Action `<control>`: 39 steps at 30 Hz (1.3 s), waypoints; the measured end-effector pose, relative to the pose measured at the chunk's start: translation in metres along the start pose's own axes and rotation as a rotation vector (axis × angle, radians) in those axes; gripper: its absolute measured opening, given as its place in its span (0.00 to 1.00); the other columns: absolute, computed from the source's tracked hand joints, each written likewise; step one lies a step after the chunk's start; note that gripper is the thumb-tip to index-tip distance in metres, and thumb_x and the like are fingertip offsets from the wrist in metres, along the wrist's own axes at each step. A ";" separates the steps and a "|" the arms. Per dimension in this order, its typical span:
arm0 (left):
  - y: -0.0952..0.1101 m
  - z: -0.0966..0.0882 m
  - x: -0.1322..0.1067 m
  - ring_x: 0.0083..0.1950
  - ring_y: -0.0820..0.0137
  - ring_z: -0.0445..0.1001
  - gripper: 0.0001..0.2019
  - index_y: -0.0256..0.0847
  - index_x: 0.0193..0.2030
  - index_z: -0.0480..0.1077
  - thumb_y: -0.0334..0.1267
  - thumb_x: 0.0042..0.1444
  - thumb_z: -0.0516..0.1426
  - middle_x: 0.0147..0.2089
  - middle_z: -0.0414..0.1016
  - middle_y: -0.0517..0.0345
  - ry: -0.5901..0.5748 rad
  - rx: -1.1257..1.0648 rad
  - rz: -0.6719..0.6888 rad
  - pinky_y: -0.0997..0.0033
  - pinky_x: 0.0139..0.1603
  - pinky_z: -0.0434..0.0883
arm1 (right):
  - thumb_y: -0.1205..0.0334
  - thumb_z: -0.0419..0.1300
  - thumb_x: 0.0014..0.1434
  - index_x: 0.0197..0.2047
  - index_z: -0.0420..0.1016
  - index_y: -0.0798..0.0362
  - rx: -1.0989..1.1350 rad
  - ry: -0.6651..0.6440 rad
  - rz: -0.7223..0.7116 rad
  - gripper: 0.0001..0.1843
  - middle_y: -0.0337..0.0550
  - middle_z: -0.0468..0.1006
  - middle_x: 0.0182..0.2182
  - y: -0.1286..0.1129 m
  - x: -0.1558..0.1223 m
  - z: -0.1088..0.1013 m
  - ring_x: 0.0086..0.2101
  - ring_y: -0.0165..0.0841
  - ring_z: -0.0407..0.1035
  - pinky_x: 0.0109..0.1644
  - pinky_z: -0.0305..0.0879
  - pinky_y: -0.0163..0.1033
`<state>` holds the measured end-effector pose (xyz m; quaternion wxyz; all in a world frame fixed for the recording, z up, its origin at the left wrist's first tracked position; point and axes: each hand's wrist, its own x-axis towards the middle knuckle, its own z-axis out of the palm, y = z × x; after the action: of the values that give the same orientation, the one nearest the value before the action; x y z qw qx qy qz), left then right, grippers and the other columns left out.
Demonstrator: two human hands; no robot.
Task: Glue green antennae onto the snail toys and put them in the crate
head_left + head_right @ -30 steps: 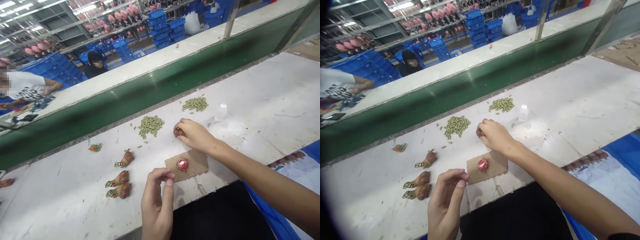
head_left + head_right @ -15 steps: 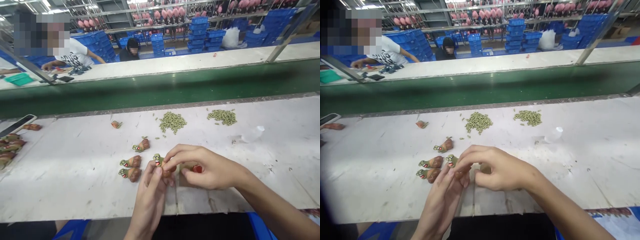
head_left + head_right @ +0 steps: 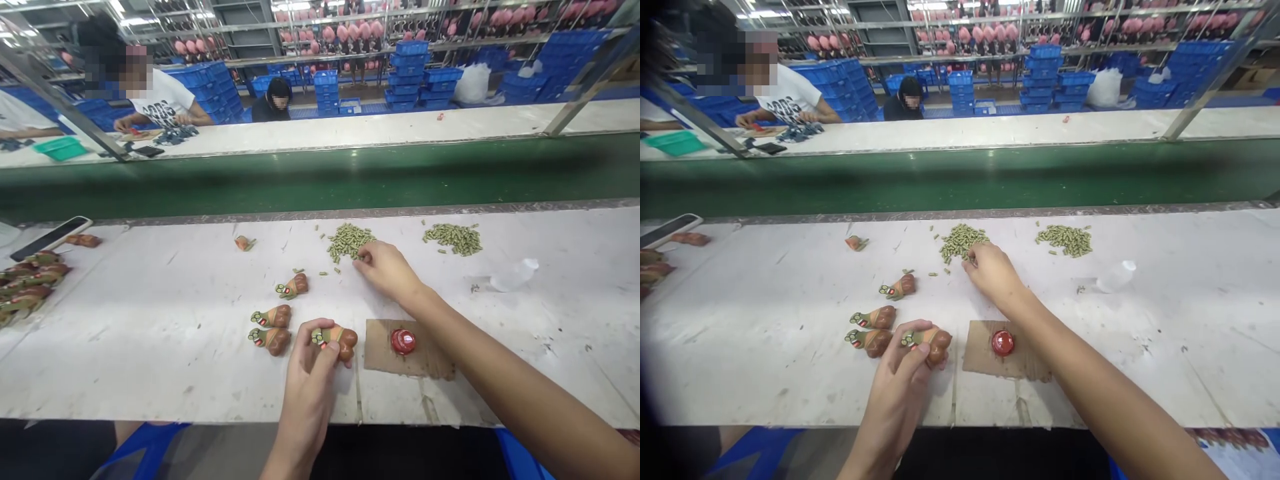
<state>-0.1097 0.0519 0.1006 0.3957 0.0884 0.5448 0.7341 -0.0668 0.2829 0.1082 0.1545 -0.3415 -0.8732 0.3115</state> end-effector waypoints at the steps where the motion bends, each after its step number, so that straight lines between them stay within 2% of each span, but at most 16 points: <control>1: -0.002 0.000 -0.002 0.38 0.71 0.73 0.18 0.42 0.51 0.75 0.46 0.62 0.74 0.39 0.82 0.58 -0.003 0.014 -0.007 0.70 0.45 0.71 | 0.69 0.65 0.73 0.46 0.84 0.56 -0.026 0.007 -0.001 0.05 0.55 0.84 0.47 0.003 0.004 0.004 0.47 0.47 0.79 0.53 0.73 0.48; 3: -0.004 0.000 -0.004 0.37 0.72 0.71 0.17 0.43 0.51 0.75 0.46 0.64 0.72 0.37 0.81 0.59 -0.003 0.069 -0.014 0.71 0.45 0.69 | 0.69 0.66 0.72 0.43 0.84 0.54 -0.060 0.011 -0.017 0.06 0.53 0.84 0.47 0.008 0.006 0.009 0.46 0.44 0.78 0.52 0.72 0.45; 6: -0.003 0.001 -0.005 0.37 0.71 0.72 0.18 0.43 0.51 0.74 0.49 0.65 0.71 0.37 0.82 0.58 -0.003 0.167 0.023 0.71 0.43 0.68 | 0.71 0.66 0.71 0.43 0.85 0.53 -0.071 0.007 -0.051 0.06 0.51 0.84 0.47 0.010 0.002 0.012 0.45 0.43 0.78 0.51 0.71 0.44; 9: -0.001 0.003 -0.004 0.38 0.69 0.76 0.17 0.43 0.51 0.74 0.50 0.66 0.71 0.38 0.84 0.57 -0.001 0.207 0.080 0.70 0.42 0.71 | 0.75 0.64 0.70 0.46 0.88 0.54 -0.033 -0.001 -0.094 0.11 0.53 0.85 0.49 0.013 -0.003 0.011 0.48 0.44 0.79 0.56 0.72 0.46; 13: -0.001 0.006 -0.003 0.33 0.72 0.76 0.13 0.44 0.52 0.72 0.45 0.69 0.68 0.37 0.84 0.60 -0.013 0.241 0.092 0.70 0.41 0.75 | 0.77 0.62 0.71 0.46 0.90 0.55 0.064 0.020 -0.107 0.14 0.54 0.87 0.49 0.017 -0.006 0.005 0.52 0.46 0.80 0.62 0.73 0.48; 16: 0.000 0.007 -0.003 0.35 0.70 0.82 0.12 0.44 0.53 0.73 0.45 0.70 0.67 0.41 0.85 0.60 -0.045 0.264 0.091 0.67 0.45 0.79 | 0.74 0.63 0.72 0.48 0.90 0.56 0.166 0.036 -0.073 0.13 0.54 0.88 0.49 0.017 -0.016 -0.005 0.44 0.41 0.82 0.54 0.77 0.46; 19: 0.004 0.006 -0.002 0.40 0.66 0.87 0.15 0.44 0.55 0.76 0.45 0.67 0.71 0.46 0.87 0.57 -0.060 0.259 0.053 0.62 0.54 0.82 | 0.64 0.64 0.75 0.52 0.91 0.54 0.303 0.008 -0.049 0.12 0.50 0.89 0.46 0.012 -0.040 -0.020 0.30 0.34 0.77 0.35 0.75 0.40; 21: 0.006 0.004 0.000 0.43 0.63 0.88 0.17 0.43 0.55 0.78 0.47 0.66 0.72 0.46 0.87 0.55 -0.083 0.236 0.014 0.61 0.56 0.82 | 0.57 0.66 0.75 0.51 0.92 0.51 0.447 -0.006 -0.042 0.12 0.46 0.88 0.39 0.006 -0.064 -0.032 0.27 0.32 0.75 0.29 0.71 0.37; 23: 0.008 0.002 0.002 0.43 0.64 0.86 0.16 0.43 0.52 0.80 0.49 0.67 0.72 0.44 0.86 0.55 -0.130 0.213 0.004 0.65 0.52 0.81 | 0.55 0.70 0.73 0.48 0.94 0.48 0.604 0.016 -0.030 0.10 0.43 0.86 0.35 -0.001 -0.091 -0.041 0.26 0.30 0.73 0.28 0.71 0.35; 25: 0.007 0.002 0.001 0.40 0.67 0.81 0.14 0.44 0.49 0.80 0.50 0.69 0.71 0.39 0.83 0.57 -0.202 0.212 0.025 0.69 0.46 0.79 | 0.58 0.73 0.70 0.46 0.95 0.45 0.738 0.047 -0.015 0.07 0.41 0.86 0.34 -0.008 -0.117 -0.046 0.25 0.28 0.73 0.28 0.72 0.33; 27: 0.006 0.004 -0.003 0.35 0.70 0.77 0.11 0.46 0.48 0.80 0.50 0.72 0.69 0.36 0.81 0.60 -0.271 0.253 0.057 0.72 0.40 0.78 | 0.60 0.75 0.69 0.45 0.95 0.42 0.851 0.047 0.019 0.05 0.41 0.87 0.35 -0.013 -0.138 -0.045 0.24 0.27 0.75 0.28 0.74 0.31; 29: 0.005 0.008 -0.008 0.33 0.72 0.78 0.08 0.49 0.50 0.81 0.48 0.73 0.68 0.36 0.80 0.61 -0.305 0.319 0.092 0.74 0.37 0.78 | 0.60 0.77 0.68 0.45 0.96 0.39 0.940 0.017 0.081 0.05 0.41 0.88 0.34 -0.015 -0.153 -0.042 0.24 0.26 0.76 0.28 0.75 0.29; 33: 0.007 0.022 -0.015 0.33 0.74 0.79 0.02 0.52 0.47 0.82 0.43 0.74 0.67 0.38 0.79 0.63 -0.368 0.400 0.164 0.77 0.36 0.76 | 0.59 0.77 0.68 0.45 0.95 0.37 1.007 -0.026 0.174 0.05 0.43 0.89 0.36 -0.013 -0.171 -0.038 0.25 0.26 0.77 0.28 0.75 0.27; 37: 0.004 0.032 -0.021 0.33 0.73 0.78 0.06 0.49 0.42 0.81 0.40 0.74 0.66 0.38 0.78 0.62 -0.394 0.403 0.182 0.75 0.34 0.75 | 0.60 0.79 0.65 0.42 0.95 0.40 1.048 0.012 0.223 0.03 0.42 0.88 0.34 -0.011 -0.179 -0.038 0.21 0.25 0.74 0.25 0.73 0.26; 39: -0.001 0.033 -0.026 0.33 0.72 0.78 0.07 0.49 0.42 0.80 0.42 0.75 0.66 0.35 0.78 0.63 -0.397 0.386 0.134 0.75 0.35 0.76 | 0.61 0.80 0.64 0.42 0.95 0.41 1.054 0.034 0.225 0.04 0.42 0.88 0.34 -0.009 -0.183 -0.037 0.21 0.25 0.74 0.25 0.74 0.26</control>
<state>-0.0737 0.0584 0.1201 0.4210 0.3398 0.5792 0.6098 0.0783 0.1671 0.1319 0.2848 -0.3140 -0.5538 0.7166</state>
